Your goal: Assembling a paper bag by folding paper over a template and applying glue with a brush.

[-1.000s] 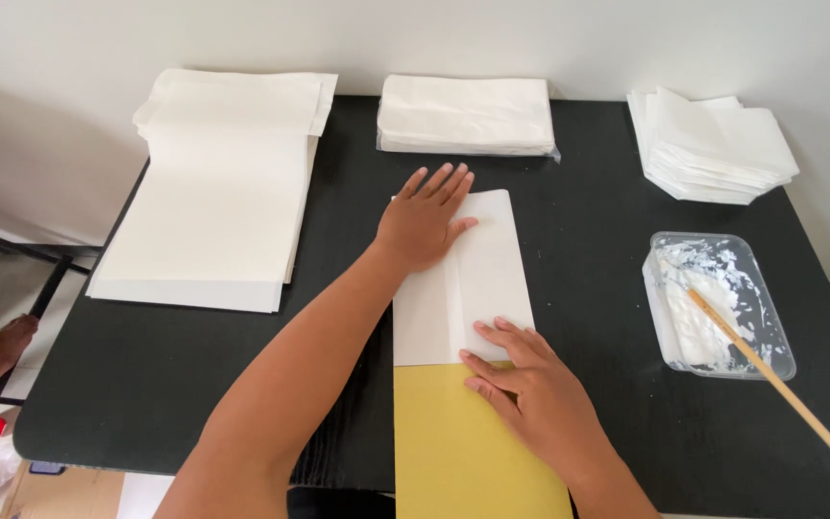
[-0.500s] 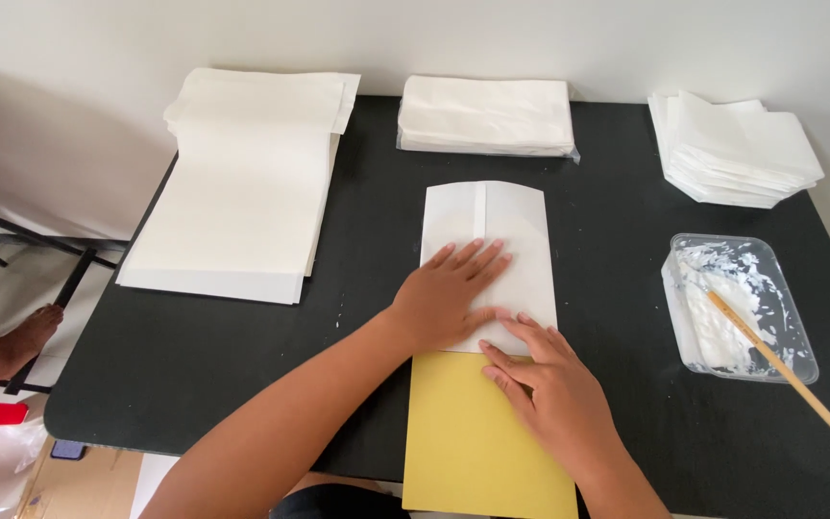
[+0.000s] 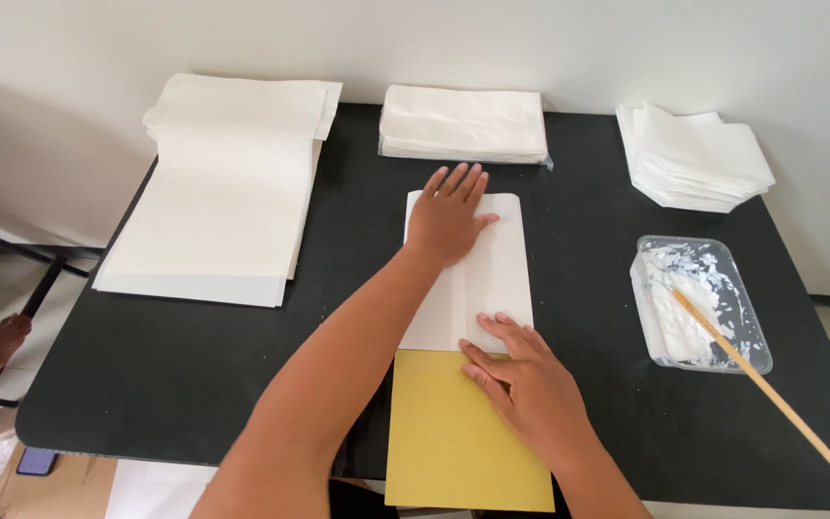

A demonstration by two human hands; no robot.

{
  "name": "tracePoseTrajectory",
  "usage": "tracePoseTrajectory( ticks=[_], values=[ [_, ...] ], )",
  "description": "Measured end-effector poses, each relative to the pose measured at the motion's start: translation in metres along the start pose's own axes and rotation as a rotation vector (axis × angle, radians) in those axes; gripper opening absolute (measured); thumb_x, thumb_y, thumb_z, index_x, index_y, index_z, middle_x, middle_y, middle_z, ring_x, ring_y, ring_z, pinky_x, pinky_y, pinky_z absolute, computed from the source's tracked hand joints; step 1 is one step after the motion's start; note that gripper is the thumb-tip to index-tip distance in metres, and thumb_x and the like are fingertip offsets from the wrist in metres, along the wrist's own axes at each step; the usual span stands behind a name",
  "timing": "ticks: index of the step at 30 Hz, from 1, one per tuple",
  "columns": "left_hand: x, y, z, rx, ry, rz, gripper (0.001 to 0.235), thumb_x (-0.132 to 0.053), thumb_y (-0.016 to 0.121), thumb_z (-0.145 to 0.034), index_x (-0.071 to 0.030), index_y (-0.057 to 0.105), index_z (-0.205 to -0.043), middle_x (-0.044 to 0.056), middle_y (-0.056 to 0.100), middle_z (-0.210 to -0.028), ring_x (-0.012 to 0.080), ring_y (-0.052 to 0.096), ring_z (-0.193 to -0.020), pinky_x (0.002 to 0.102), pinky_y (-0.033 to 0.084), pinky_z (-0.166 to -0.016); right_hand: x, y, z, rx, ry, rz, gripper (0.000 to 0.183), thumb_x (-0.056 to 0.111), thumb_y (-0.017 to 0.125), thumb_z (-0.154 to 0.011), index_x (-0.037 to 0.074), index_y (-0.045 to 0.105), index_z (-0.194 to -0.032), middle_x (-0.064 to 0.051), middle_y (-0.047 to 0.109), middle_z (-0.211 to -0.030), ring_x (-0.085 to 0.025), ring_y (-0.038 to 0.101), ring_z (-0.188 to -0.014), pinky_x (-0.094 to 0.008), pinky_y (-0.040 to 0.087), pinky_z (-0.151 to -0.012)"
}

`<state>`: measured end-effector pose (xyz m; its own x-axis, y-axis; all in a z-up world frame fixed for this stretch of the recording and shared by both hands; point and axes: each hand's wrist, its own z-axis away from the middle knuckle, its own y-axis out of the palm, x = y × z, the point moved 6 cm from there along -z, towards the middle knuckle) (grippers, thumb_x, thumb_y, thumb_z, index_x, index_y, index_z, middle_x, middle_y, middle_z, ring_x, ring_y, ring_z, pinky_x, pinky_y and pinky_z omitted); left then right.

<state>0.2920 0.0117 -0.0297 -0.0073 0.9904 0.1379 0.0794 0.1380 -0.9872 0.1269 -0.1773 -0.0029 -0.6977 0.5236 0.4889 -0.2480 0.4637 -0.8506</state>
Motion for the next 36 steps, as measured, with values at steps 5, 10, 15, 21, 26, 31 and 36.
tracePoseTrajectory(
  ticks=[5,10,15,21,26,31,36],
  values=[
    [-0.041,-0.006,0.067,-0.049,0.094,0.138,0.066,-0.044,0.023,-0.109,-0.008,0.015,-0.164,0.009,0.018,-0.171,0.0288,0.019,-0.156,0.046,0.017,-0.124,0.004,-0.003,0.001,-0.024,-0.062,-0.013,0.035,0.033,0.059,-0.1,0.02,0.076,-0.127,-0.006,0.058,-0.148,-0.028,0.044,-0.145,-0.048,0.034,-0.117],
    [-0.063,-0.003,0.158,-0.022,0.084,0.222,0.065,-0.037,0.027,-0.108,-0.003,0.017,-0.163,0.02,0.021,-0.168,0.0339,0.02,-0.155,0.046,0.019,-0.123,0.003,0.0,-0.002,0.011,-0.079,0.005,0.026,0.024,0.063,-0.096,0.014,0.086,-0.102,-0.012,0.053,-0.151,-0.035,0.045,-0.144,-0.055,0.032,-0.118],
    [-0.067,-0.01,0.196,-0.16,0.007,0.344,0.06,-0.033,0.029,-0.109,0.002,0.031,-0.158,0.026,0.033,-0.162,0.0372,0.029,-0.152,0.046,0.024,-0.123,0.003,0.0,0.001,-0.002,-0.031,-0.093,0.027,0.018,0.06,-0.096,0.005,0.082,-0.105,-0.017,0.043,-0.158,-0.036,0.037,-0.15,-0.056,0.026,-0.122],
    [-0.065,-0.03,0.204,-0.187,0.028,0.497,0.062,-0.034,0.017,-0.11,0.002,0.025,-0.161,0.023,0.033,-0.164,0.0371,0.027,-0.153,0.047,0.018,-0.125,0.009,-0.007,-0.001,-0.003,0.105,-0.226,0.031,0.024,0.059,-0.097,0.013,0.083,-0.112,-0.006,0.037,-0.165,-0.026,0.032,-0.154,-0.049,0.021,-0.125],
    [-0.066,-0.027,0.207,-0.222,0.058,0.42,0.066,-0.036,0.024,-0.107,0.004,0.027,-0.159,0.024,0.03,-0.165,0.0357,0.024,-0.155,0.047,0.015,-0.127,-0.006,-0.002,-0.001,-0.046,0.023,-0.21,0.068,0.008,0.072,-0.086,0.012,0.049,-0.15,-0.013,0.033,-0.164,-0.029,0.03,-0.155,-0.047,0.022,-0.125],
    [-0.07,-0.031,0.211,-0.244,0.126,0.474,0.071,-0.047,0.025,-0.109,0.004,0.037,-0.156,0.025,0.035,-0.163,0.0373,0.03,-0.153,0.047,0.019,-0.126,0.003,-0.016,0.0,0.011,0.164,-0.411,0.084,0.006,0.058,-0.083,0.013,0.028,-0.161,-0.01,0.017,-0.172,-0.027,0.019,-0.16,-0.045,0.022,-0.123],
    [-0.074,-0.022,0.208,-0.212,0.156,0.417,0.071,-0.048,0.033,-0.105,0.0,0.035,-0.158,0.018,0.034,-0.166,0.0343,0.029,-0.154,0.049,0.018,-0.127,0.007,-0.022,-0.005,0.093,0.287,-0.42,0.079,0.024,0.06,-0.089,0.02,0.028,-0.161,0.0,0.009,-0.177,-0.015,0.009,-0.163,-0.04,0.021,-0.121]
  ],
)
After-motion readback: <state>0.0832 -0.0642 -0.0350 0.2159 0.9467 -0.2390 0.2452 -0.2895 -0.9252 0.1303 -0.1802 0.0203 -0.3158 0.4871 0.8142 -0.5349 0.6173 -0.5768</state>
